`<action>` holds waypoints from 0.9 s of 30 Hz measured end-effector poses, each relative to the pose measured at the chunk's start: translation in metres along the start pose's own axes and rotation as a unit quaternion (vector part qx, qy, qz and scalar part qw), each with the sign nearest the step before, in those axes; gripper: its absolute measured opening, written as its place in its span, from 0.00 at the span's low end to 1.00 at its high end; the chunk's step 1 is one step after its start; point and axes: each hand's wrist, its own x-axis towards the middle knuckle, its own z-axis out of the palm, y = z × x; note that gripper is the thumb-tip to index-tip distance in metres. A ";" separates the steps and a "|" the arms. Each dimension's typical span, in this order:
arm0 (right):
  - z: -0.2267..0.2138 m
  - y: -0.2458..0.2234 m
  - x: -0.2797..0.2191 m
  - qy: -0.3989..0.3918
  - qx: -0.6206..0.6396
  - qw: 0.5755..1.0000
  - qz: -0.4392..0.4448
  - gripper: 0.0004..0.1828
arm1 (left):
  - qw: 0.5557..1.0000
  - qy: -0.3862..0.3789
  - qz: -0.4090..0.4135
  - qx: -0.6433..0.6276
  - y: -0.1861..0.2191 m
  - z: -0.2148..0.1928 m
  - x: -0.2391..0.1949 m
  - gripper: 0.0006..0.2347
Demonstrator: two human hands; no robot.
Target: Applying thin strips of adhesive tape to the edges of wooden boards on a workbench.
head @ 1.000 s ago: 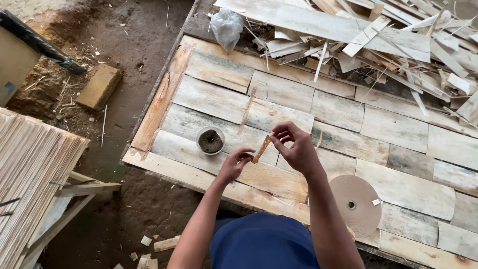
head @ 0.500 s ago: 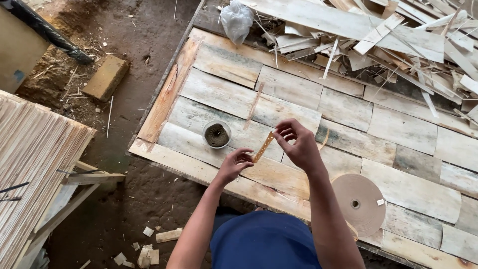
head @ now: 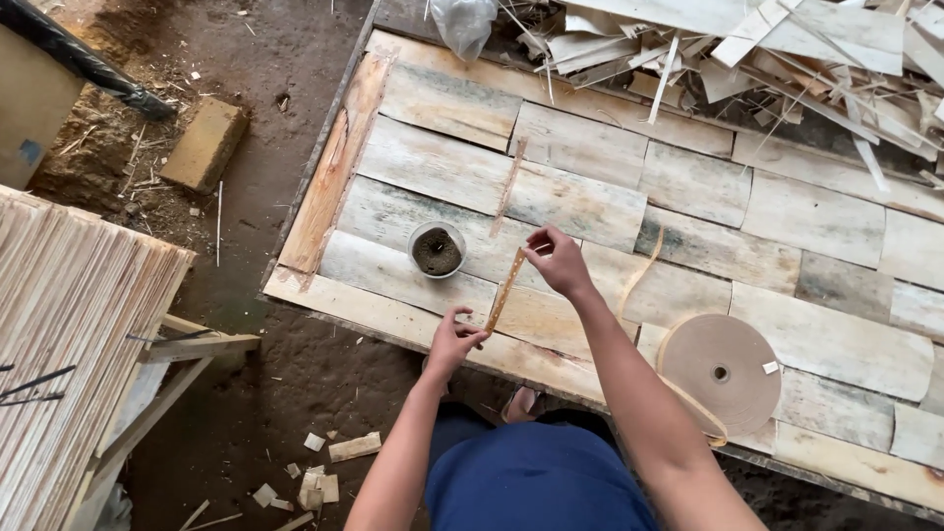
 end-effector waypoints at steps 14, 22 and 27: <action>0.049 0.083 0.036 -0.023 0.018 0.990 0.138 0.15 | 0.985 -0.056 -0.072 0.145 -0.053 0.000 0.029 0.40; 0.058 0.087 0.042 -0.049 0.014 0.987 0.153 0.16 | 0.981 -0.060 -0.096 0.158 -0.018 -0.001 0.006 0.42; 0.067 0.116 0.052 -0.053 0.003 0.988 0.147 0.18 | 0.980 -0.060 -0.106 0.160 -0.024 -0.004 0.008 0.41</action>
